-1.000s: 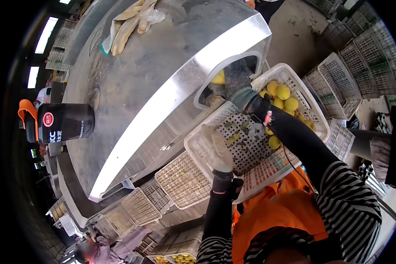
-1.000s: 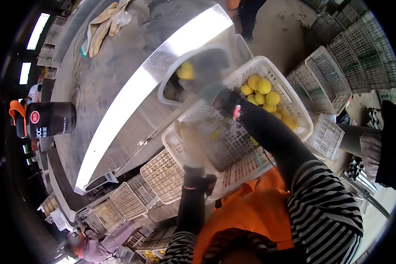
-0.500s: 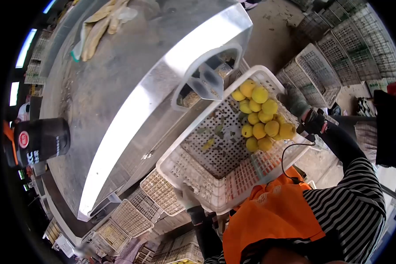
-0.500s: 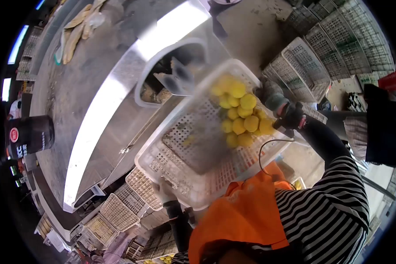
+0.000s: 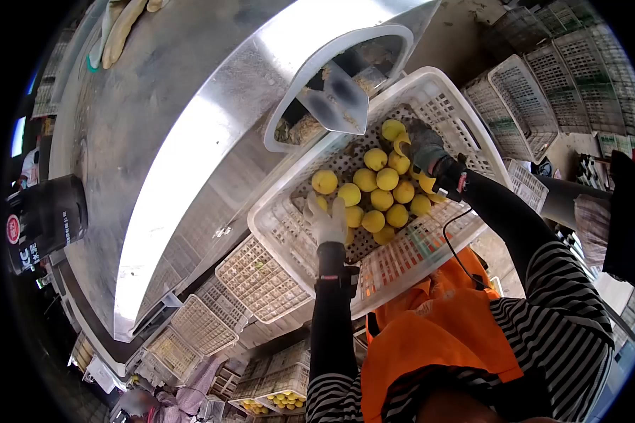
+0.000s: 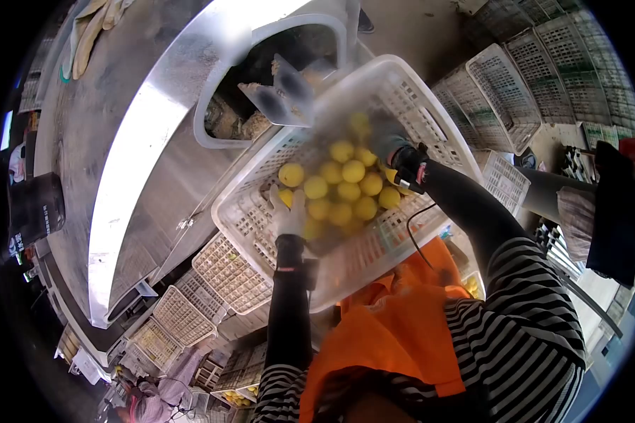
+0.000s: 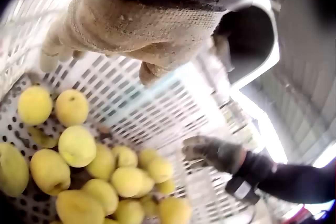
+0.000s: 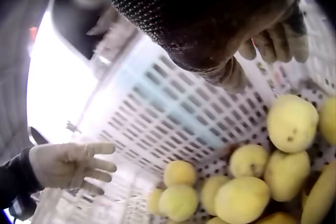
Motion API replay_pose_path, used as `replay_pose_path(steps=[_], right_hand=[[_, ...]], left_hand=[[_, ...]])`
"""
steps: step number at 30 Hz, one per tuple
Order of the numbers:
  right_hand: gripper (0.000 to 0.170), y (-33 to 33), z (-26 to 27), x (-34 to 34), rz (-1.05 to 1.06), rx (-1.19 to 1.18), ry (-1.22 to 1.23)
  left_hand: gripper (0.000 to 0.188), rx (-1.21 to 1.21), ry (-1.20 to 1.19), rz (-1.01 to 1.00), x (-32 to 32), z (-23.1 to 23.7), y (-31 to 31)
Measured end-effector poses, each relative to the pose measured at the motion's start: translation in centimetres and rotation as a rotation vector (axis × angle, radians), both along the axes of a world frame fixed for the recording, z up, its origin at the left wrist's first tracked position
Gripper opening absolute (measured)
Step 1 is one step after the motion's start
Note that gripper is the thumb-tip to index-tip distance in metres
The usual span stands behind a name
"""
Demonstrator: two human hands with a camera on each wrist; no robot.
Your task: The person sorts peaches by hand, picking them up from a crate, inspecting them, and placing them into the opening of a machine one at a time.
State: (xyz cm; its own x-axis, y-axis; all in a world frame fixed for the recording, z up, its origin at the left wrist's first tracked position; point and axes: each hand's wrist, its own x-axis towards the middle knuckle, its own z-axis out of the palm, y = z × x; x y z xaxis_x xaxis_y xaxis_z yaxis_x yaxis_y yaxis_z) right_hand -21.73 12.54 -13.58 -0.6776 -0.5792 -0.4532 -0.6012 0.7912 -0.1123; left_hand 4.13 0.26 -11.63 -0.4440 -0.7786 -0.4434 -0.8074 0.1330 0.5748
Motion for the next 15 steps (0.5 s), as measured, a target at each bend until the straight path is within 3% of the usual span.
replay_pose_path(steps=[1, 3, 4, 5, 7, 8, 11, 13, 14, 15], right_hand=[[0.067, -0.6, -1.1, -0.7, 0.001, -0.001, -0.004], [0.071, -1.6, -5.0, -2.6, 0.028, 0.13, 0.019], [0.075, -1.0, -8.4, -3.5, 0.029, -0.064, 0.0], [0.075, -1.8, -9.2, -3.9, 0.032, -0.064, -0.005], [0.075, -3.6, -10.8, -4.2, 0.028, -0.066, 0.136], [0.075, -4.3, -11.3, -3.9, 0.028, -0.063, 0.131], [0.072, -4.6, -13.2, -2.6, -0.053, -0.075, 0.121], [0.069, -4.0, -14.7, -1.5, 0.173, -0.057, 0.428], [0.069, -3.9, -12.9, -0.8, 0.17, -0.059, 0.424], [0.067, -3.9, -8.3, 0.1, -0.026, -0.218, 0.101]], left_hand=[[0.081, -0.001, -0.004, 0.001, -1.0, -1.9, -0.3], [0.089, 0.003, -0.185, 0.271, -3.0, -5.6, -1.2], [0.093, 0.094, -0.162, 0.285, -4.0, -5.6, -1.7], [0.093, 0.094, -0.168, 0.289, -4.9, -6.0, -1.9], [0.093, -0.054, -0.505, 0.127, -6.6, -6.9, -1.7], [0.093, -0.051, -0.51, 0.126, -6.6, -7.9, -1.8], [0.09, -0.103, -0.462, 0.213, -6.4, -10.2, -1.9], [0.08, -0.015, -0.32, 0.404, -6.3, -10.6, -1.7], [0.08, -0.018, -0.323, 0.402, -5.7, -10.3, -1.4], [0.078, 0.057, 0.055, 0.423, -4.7, -9.3, -0.5]])
